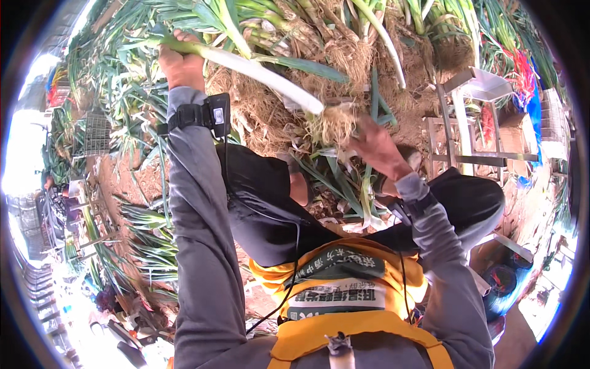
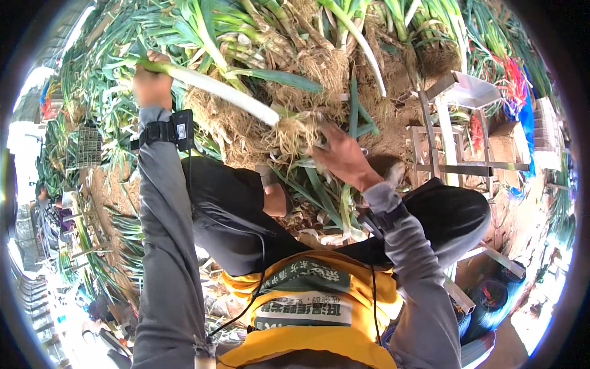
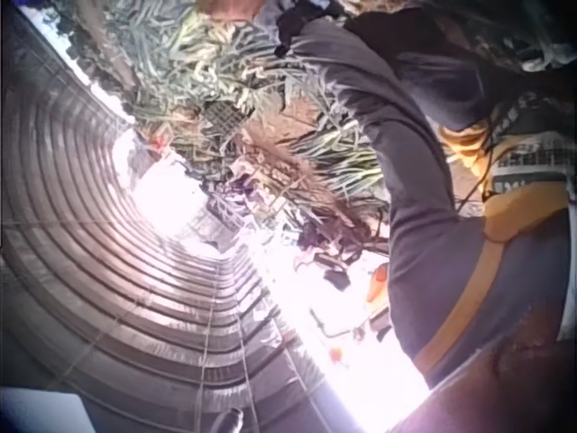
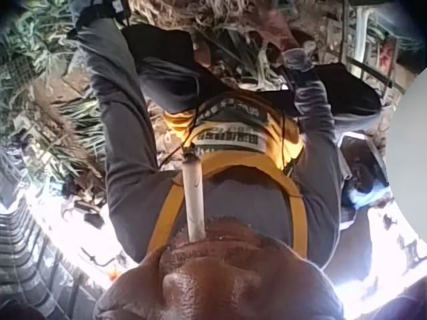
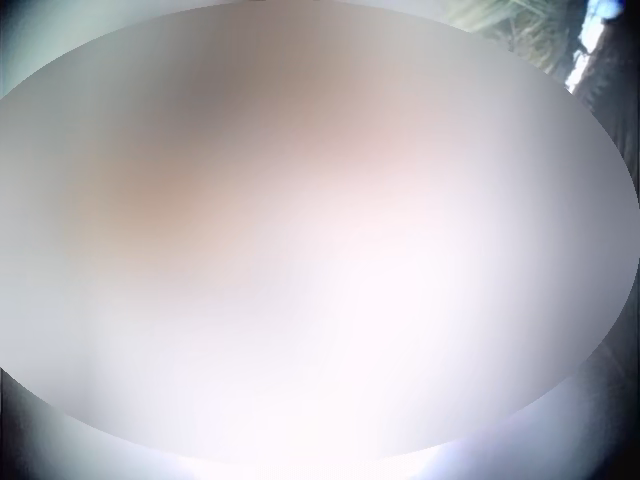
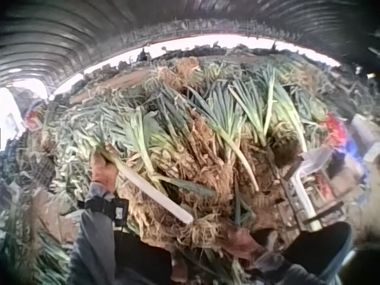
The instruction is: The recorder is peeling the outer skin and trimming harvested leeks by hand.
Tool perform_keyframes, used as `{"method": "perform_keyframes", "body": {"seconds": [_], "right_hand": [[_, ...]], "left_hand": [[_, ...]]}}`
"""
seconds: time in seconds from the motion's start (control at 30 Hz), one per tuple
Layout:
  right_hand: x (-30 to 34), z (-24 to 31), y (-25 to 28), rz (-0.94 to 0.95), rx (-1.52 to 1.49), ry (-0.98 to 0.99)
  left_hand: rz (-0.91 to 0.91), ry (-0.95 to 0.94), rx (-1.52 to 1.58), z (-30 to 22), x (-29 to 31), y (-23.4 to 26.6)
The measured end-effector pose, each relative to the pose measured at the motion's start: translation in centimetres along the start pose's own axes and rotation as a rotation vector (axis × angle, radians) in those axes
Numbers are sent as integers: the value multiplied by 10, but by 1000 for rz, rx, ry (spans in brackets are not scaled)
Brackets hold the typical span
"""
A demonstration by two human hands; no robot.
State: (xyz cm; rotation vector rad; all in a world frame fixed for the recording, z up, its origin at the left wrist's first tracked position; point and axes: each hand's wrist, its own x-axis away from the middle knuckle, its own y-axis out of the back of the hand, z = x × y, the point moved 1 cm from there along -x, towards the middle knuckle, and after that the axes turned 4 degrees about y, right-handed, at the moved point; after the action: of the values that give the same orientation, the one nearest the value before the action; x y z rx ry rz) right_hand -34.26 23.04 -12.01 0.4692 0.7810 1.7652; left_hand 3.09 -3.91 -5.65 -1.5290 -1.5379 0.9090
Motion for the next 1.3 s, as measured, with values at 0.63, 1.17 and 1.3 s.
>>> {"method": "perform_keyframes", "body": {"seconds": [0.63,1.17,1.3], "right_hand": [[91,-104,-121,815,181,-33],[-118,83,87,-311,-212,262],[-173,103,90,-293,-376,318]], "left_hand": [[-212,-442,-286,28,14,-36],[120,-168,-270,83,71,-104],[106,0,-295,106,82,-108]]}}
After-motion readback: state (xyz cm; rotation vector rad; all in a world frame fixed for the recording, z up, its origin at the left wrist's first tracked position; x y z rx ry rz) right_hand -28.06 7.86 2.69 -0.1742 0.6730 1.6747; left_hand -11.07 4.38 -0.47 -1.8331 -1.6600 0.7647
